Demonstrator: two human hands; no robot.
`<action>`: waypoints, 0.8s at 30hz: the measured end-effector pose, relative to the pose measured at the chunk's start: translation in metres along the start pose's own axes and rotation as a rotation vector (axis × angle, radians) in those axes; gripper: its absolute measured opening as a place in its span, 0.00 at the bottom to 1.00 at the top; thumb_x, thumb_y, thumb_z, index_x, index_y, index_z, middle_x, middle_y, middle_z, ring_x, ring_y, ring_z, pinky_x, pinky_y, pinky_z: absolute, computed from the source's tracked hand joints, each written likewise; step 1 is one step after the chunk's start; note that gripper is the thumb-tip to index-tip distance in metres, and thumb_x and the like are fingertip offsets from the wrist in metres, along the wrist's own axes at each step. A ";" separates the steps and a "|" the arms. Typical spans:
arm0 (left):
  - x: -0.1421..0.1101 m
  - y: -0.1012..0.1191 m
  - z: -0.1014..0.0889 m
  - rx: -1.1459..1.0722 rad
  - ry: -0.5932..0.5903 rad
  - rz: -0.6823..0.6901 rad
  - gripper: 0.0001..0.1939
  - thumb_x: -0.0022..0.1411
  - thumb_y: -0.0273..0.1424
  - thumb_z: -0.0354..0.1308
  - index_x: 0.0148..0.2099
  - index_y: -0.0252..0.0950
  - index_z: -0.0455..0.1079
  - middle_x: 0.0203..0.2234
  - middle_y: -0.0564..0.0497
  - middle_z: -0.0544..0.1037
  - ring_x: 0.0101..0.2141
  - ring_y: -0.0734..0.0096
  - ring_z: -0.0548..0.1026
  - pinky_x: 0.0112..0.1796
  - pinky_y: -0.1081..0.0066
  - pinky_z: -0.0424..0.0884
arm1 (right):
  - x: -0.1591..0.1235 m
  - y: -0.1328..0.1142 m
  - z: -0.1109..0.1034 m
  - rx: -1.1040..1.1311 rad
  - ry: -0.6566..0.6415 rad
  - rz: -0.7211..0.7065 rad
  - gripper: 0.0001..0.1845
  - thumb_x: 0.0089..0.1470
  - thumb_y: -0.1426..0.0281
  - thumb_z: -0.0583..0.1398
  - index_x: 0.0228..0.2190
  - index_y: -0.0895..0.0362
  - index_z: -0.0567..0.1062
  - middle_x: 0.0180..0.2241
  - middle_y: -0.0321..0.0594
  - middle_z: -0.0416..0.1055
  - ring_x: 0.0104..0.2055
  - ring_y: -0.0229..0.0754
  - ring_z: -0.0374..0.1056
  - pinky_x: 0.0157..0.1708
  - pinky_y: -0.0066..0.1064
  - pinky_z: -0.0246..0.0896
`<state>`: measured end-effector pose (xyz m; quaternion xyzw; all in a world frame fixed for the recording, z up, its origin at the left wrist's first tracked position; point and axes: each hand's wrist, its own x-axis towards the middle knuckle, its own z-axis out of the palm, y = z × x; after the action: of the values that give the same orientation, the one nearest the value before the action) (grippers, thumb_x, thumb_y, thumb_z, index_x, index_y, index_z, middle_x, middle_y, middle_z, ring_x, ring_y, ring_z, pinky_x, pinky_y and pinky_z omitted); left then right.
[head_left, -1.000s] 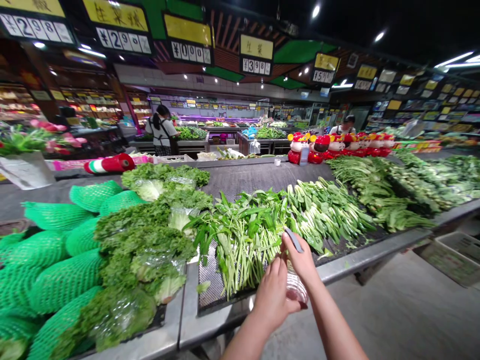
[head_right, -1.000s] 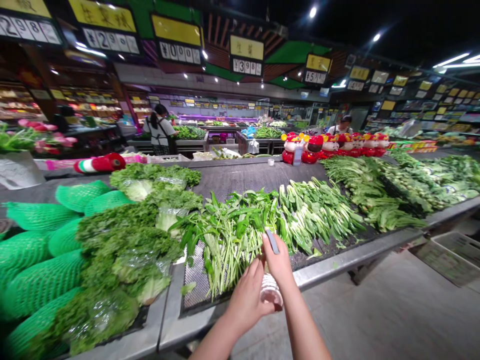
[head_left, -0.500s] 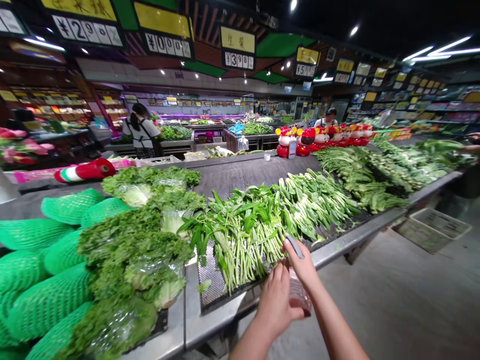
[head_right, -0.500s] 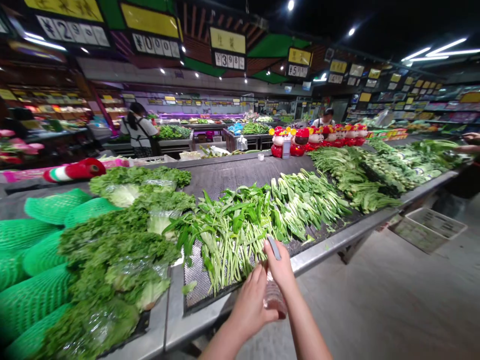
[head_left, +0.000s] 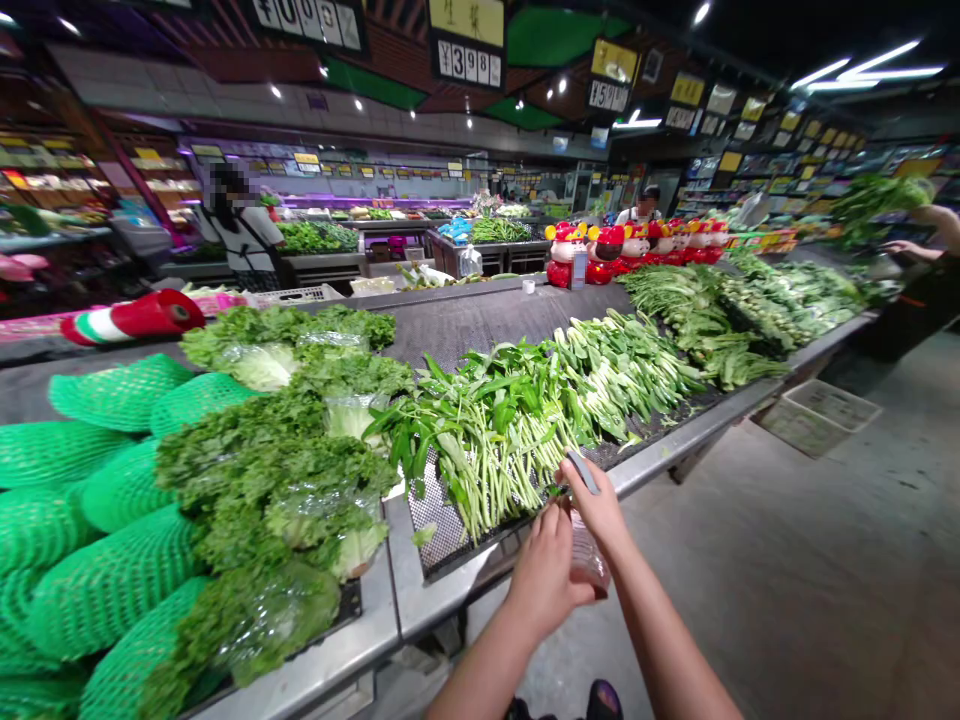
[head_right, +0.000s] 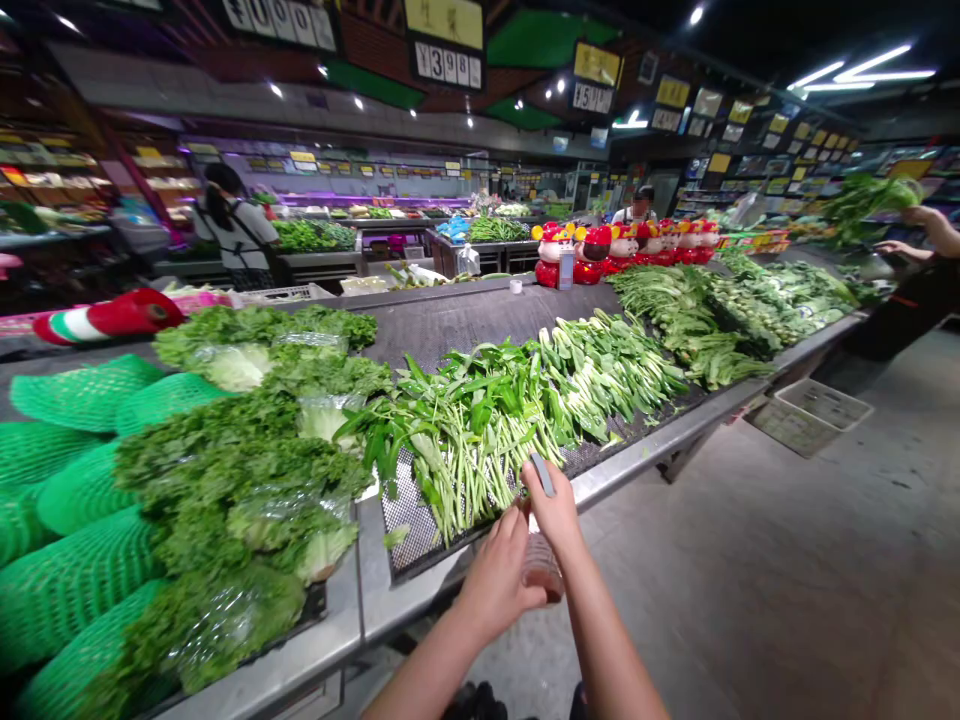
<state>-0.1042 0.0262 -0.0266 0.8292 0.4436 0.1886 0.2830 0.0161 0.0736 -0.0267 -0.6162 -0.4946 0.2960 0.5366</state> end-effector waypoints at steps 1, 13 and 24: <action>-0.003 -0.003 0.000 0.004 -0.001 0.000 0.46 0.37 0.37 0.68 0.57 0.34 0.51 0.54 0.41 0.59 0.55 0.52 0.57 0.55 0.59 0.53 | -0.003 0.000 0.002 -0.007 0.000 0.010 0.22 0.49 0.51 0.55 0.29 0.58 0.74 0.28 0.41 0.74 0.32 0.44 0.69 0.33 0.32 0.62; -0.035 -0.012 0.009 -0.006 -0.060 0.014 0.49 0.36 0.38 0.69 0.58 0.32 0.51 0.54 0.40 0.59 0.54 0.51 0.58 0.55 0.60 0.54 | -0.041 0.005 0.010 -0.018 0.003 0.067 0.21 0.51 0.53 0.53 0.35 0.57 0.73 0.27 0.39 0.72 0.31 0.43 0.67 0.30 0.32 0.61; -0.043 0.017 0.024 -0.009 -0.041 -0.062 0.53 0.33 0.37 0.71 0.60 0.30 0.48 0.57 0.37 0.56 0.57 0.49 0.54 0.56 0.57 0.52 | -0.049 0.006 -0.016 -0.066 -0.047 0.044 0.22 0.51 0.51 0.52 0.28 0.56 0.73 0.21 0.36 0.68 0.24 0.40 0.63 0.26 0.29 0.58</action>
<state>-0.1025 -0.0248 -0.0371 0.8176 0.4622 0.1647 0.3015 0.0155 0.0229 -0.0366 -0.6374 -0.5027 0.3056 0.4977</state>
